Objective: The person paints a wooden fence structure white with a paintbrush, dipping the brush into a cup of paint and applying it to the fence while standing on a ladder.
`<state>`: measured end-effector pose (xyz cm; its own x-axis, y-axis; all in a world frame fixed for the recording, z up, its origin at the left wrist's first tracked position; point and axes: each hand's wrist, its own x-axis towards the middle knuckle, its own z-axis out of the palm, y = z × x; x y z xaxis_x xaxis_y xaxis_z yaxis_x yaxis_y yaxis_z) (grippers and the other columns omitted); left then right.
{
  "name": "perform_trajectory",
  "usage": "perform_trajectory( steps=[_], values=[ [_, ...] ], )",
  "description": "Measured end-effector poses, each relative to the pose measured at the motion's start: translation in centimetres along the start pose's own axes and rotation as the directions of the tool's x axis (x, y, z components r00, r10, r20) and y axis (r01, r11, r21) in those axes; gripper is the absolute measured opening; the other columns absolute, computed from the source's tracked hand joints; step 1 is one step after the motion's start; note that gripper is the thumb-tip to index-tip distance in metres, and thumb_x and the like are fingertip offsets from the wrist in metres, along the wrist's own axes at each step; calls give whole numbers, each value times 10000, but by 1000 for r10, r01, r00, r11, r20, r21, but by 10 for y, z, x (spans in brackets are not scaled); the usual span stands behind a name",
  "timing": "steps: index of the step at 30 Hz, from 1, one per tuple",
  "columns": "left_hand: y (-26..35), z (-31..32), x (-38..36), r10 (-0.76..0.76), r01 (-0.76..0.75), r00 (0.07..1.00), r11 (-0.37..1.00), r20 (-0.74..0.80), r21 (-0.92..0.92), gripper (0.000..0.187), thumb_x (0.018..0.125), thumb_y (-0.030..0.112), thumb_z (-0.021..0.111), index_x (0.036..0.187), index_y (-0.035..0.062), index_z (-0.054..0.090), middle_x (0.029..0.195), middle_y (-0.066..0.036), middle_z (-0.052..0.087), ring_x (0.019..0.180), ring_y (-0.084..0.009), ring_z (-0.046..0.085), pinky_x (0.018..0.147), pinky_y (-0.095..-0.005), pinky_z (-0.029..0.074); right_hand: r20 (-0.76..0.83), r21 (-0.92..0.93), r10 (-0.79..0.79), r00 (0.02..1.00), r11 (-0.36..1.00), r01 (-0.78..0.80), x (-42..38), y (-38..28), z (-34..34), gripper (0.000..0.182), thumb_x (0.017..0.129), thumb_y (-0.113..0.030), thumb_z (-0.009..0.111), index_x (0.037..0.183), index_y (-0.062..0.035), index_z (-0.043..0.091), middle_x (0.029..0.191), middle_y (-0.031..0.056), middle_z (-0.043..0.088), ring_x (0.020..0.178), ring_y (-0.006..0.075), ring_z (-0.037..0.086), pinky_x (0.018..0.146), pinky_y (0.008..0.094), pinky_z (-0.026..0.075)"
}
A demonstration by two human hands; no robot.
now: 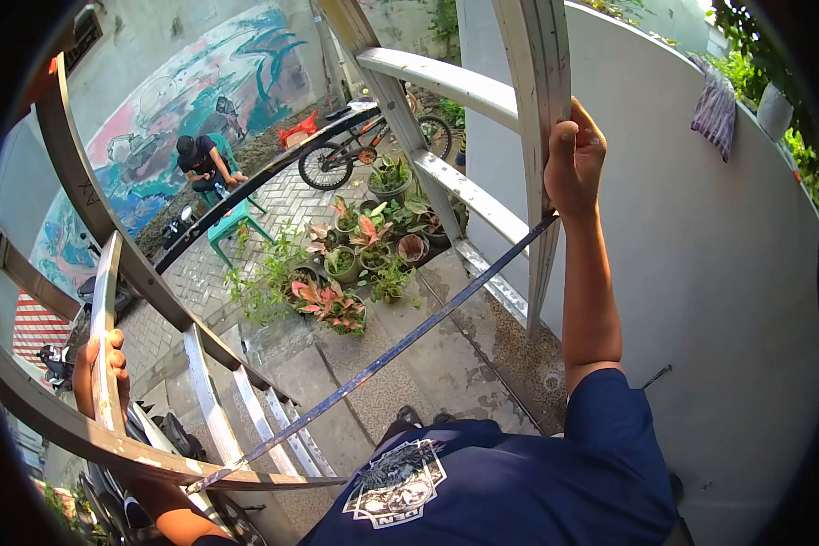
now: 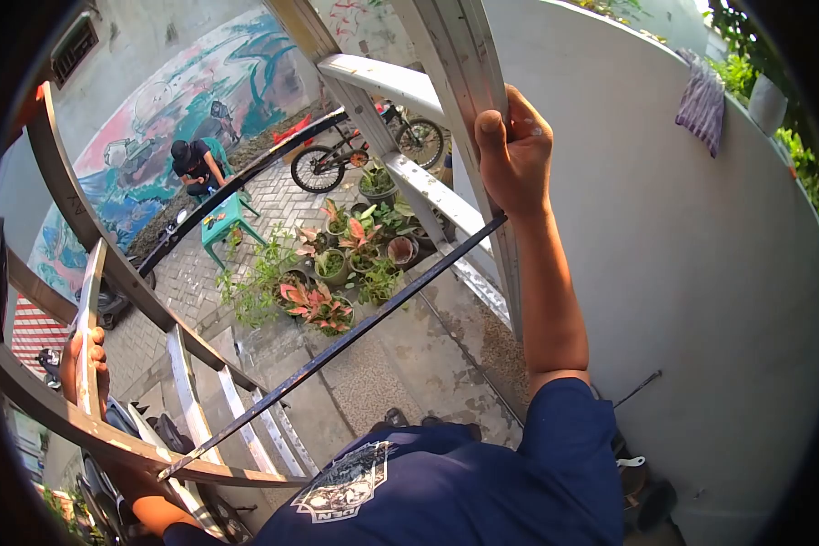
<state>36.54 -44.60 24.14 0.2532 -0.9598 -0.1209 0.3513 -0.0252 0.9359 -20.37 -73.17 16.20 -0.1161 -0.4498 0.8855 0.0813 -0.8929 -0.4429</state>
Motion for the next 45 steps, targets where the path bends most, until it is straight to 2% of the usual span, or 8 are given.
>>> perform_trajectory(
  steps=[3,5,11,21,23,25,26,45],
  values=[
    [-3,4,44,-29,33,999,994,-40,100,353,1048,312,595,1175,-11,531,844,-61,646,694,-104,686,700,-263,669,-28,-83,-38,999,996,36,3,35,0,473,1039,-467,632,1109,0,657,711,-119,461,658,-23,361,588,171,264],
    [-10,11,70,20,-1,991,990,-129,142,350,1034,313,619,1159,-8,552,816,-50,661,664,-105,683,686,-248,662,-19,-273,-44,999,961,37,5,55,-2,472,1098,-497,473,926,-68,567,694,-80,413,650,7,354,701,190,365],
    [-12,23,144,-148,146,989,987,30,64,341,1031,329,654,1161,19,597,832,-32,670,728,-101,704,719,-221,656,-157,-376,-61,986,927,-3,24,126,-17,531,1119,-514,385,788,-100,401,810,-43,380,756,70,347,749,240,352],
    [-41,16,222,-102,84,990,982,97,169,396,993,364,685,1149,11,593,846,-71,680,682,-135,679,648,-242,598,-114,-304,-83,990,952,45,34,173,-13,553,1098,-534,448,756,-103,387,749,-55,370,719,61,324,675,234,302],
    [-39,16,231,-75,63,990,992,120,107,389,996,357,679,1146,7,597,842,-76,683,680,-141,682,652,-252,601,-92,-271,-96,991,960,67,43,179,-13,522,1070,-541,518,1010,-37,638,737,-104,407,695,17,329,617,208,275],
    [-43,20,238,-18,-10,995,961,99,278,391,1003,354,664,1146,-5,598,843,-91,679,698,-139,672,673,-250,586,-73,-278,-120,990,956,95,51,179,-8,536,1061,-559,525,992,-39,636,755,-90,459,705,24,362,618,216,300],
    [-48,30,234,92,-104,994,942,53,319,391,1010,338,653,1155,-20,595,836,-105,670,708,-138,664,674,-245,570,-83,-322,-112,990,944,80,53,172,0,553,1082,-572,453,804,-93,457,733,-77,362,704,50,303,615,237,262],
    [-88,8,288,256,-274,951,958,172,87,383,1030,266,640,1209,-71,602,1005,-157,670,887,-235,672,819,-354,576,-82,-175,32,996,983,-46,56,210,12,507,1031,-565,586,926,-69,614,700,-84,471,645,24,391,578,224,322]
  ],
)
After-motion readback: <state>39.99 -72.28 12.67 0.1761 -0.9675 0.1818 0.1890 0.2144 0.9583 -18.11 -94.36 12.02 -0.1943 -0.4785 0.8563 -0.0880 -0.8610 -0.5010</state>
